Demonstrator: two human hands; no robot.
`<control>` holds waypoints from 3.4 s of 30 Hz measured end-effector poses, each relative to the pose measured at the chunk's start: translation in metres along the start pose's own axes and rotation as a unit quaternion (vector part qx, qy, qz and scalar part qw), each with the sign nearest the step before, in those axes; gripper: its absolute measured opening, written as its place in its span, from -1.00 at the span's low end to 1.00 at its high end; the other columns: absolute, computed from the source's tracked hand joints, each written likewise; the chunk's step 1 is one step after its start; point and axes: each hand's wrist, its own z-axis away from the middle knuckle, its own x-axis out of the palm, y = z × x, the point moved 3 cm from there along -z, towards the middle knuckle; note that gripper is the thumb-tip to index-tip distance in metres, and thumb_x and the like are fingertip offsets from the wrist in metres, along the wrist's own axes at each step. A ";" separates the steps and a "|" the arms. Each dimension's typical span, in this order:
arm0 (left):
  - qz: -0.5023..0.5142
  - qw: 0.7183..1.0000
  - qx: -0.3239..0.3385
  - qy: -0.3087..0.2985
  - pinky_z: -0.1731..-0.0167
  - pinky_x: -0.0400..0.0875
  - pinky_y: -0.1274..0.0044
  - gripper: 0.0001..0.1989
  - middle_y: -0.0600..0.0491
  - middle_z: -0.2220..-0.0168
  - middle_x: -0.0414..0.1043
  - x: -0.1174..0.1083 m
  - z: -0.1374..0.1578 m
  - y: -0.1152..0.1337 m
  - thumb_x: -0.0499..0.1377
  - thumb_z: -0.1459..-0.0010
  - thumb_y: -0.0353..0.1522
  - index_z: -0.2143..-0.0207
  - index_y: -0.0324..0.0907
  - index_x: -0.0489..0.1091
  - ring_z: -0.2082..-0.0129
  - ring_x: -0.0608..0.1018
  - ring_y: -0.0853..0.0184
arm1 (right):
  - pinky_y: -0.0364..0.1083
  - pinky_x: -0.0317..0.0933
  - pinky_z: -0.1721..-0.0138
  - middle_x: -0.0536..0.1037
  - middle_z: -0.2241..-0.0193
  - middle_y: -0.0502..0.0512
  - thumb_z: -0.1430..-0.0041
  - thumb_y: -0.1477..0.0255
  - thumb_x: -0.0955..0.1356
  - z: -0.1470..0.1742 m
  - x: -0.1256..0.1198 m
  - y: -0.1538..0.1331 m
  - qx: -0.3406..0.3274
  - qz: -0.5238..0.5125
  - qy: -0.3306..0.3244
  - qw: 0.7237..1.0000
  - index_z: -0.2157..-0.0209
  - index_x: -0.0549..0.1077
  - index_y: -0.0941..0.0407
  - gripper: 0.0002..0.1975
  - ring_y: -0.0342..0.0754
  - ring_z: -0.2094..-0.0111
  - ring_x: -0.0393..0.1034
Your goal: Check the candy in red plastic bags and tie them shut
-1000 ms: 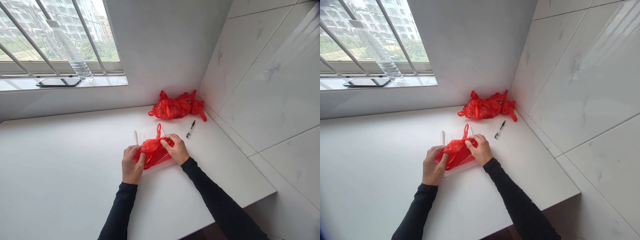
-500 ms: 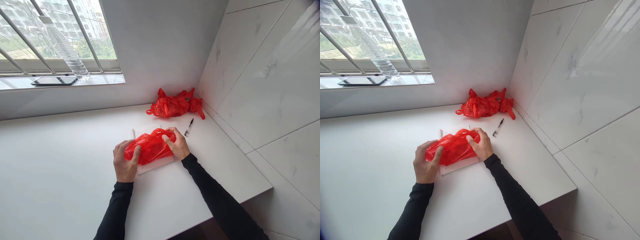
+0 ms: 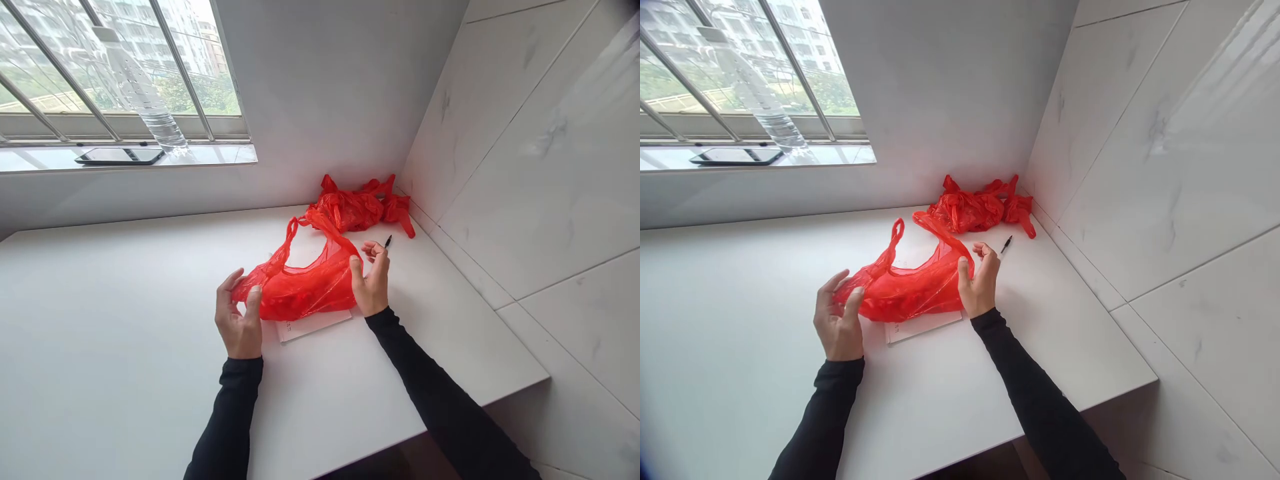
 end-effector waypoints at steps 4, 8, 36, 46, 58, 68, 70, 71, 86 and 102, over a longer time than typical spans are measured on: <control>-0.040 0.999 0.017 -0.016 0.08 0.45 0.36 -0.74 0.01 0.24 0.55 0.004 0.004 0.004 0.31 -0.13 -0.17 0.24 -0.16 0.53 0.21 0.56 0.27 | 0.19 0.06 -0.27 0.48 0.00 0.15 -0.25 0.36 0.31 0.013 0.009 -0.028 -0.121 0.011 -0.082 0.989 -0.04 0.37 0.00 -0.68 0.11 -0.11 0.31; -0.077 0.997 0.027 0.015 0.21 0.45 0.39 -0.74 0.05 0.33 0.51 0.003 0.003 -0.001 0.24 -0.22 -0.18 0.28 -0.21 0.48 0.34 0.52 0.33 | 0.34 -0.25 -0.38 0.57 0.10 0.05 -0.23 0.40 0.35 0.023 0.028 -0.036 -0.208 0.087 -0.217 0.950 -0.07 0.45 -0.04 -0.64 0.09 0.01 0.41; 0.103 0.989 -0.095 -0.037 0.27 0.47 0.43 -0.70 0.02 0.25 0.50 0.009 0.014 0.013 0.22 -0.16 -0.15 0.13 -0.11 0.34 0.26 0.57 0.26 | 0.14 0.40 0.14 0.45 -0.10 0.27 -0.22 0.30 0.38 0.032 0.026 -0.026 -0.070 0.124 -0.292 0.946 -0.41 0.04 -0.02 -0.22 0.19 0.12 0.49; 0.177 0.957 -0.187 -0.134 0.42 0.42 0.53 -0.57 0.12 0.37 0.43 0.005 0.005 0.017 0.30 0.15 -0.38 0.14 -0.11 0.40 0.41 0.47 0.35 | -0.12 0.31 0.36 0.50 0.44 -0.07 -0.25 0.40 0.35 0.034 0.025 -0.036 -0.105 0.081 -0.313 0.940 0.14 0.29 0.04 -0.82 -0.09 0.43 0.45; 0.198 0.945 -0.251 -0.073 0.52 0.34 0.57 -0.67 0.18 0.54 0.31 0.001 0.010 -0.006 0.24 -0.23 -0.20 0.50 -0.22 0.32 0.54 0.41 0.45 | -0.16 0.15 0.43 0.46 0.56 -0.12 -0.27 0.25 0.36 0.045 0.029 -0.040 -0.111 0.112 -0.360 0.920 0.27 0.42 0.05 -0.84 -0.17 0.57 0.31; 0.203 0.945 -0.246 -0.078 0.45 0.39 0.53 -0.69 0.14 0.47 0.35 0.002 0.008 -0.001 0.21 -0.24 -0.17 0.43 -0.22 0.34 0.47 0.45 0.42 | -0.03 0.26 0.29 0.62 0.20 0.14 -0.23 0.13 0.38 0.035 0.030 -0.033 -0.056 0.209 -0.381 0.899 -0.23 0.35 0.03 -0.41 0.14 0.17 0.50; 0.155 0.957 -0.228 -0.091 0.40 0.43 0.51 -0.73 0.12 0.43 0.42 0.003 0.009 0.000 0.25 -0.21 -0.20 0.37 -0.23 0.40 0.42 0.49 0.39 | -0.04 0.24 0.32 0.62 0.25 0.10 -0.24 0.13 0.38 0.035 0.029 -0.032 -0.045 0.214 -0.385 0.897 -0.21 0.37 0.02 -0.45 0.12 0.22 0.50; 0.122 0.963 -0.220 -0.098 0.38 0.44 0.49 -0.74 0.11 0.41 0.44 0.004 0.010 0.000 0.29 -0.19 -0.21 0.34 -0.24 0.43 0.40 0.51 0.38 | -0.05 0.22 0.35 0.61 0.33 0.06 -0.23 0.13 0.38 0.035 0.030 -0.031 -0.039 0.215 -0.389 0.895 -0.18 0.40 0.00 -0.48 0.09 0.28 0.50; -0.080 0.980 -0.139 -0.114 0.34 0.45 0.44 -0.66 0.04 0.38 0.58 0.005 0.011 0.002 0.24 -0.08 -0.20 0.12 -0.15 0.58 0.33 0.57 0.20 | -0.06 0.05 0.48 0.34 0.63 -0.04 -0.27 0.35 0.25 0.032 0.029 -0.023 0.010 0.256 -0.335 0.907 0.45 0.35 0.05 -0.80 -0.06 0.58 0.20; -0.143 0.979 -0.081 -0.119 0.32 0.42 0.45 -0.65 0.03 0.35 0.60 0.005 0.015 0.007 0.18 -0.13 -0.21 0.08 -0.14 0.57 0.33 0.57 0.21 | -0.02 0.28 0.31 0.63 0.32 0.14 -0.30 0.53 0.18 0.032 0.028 -0.018 -0.016 0.261 -0.347 0.901 -0.18 0.43 0.07 -0.53 0.10 0.34 0.52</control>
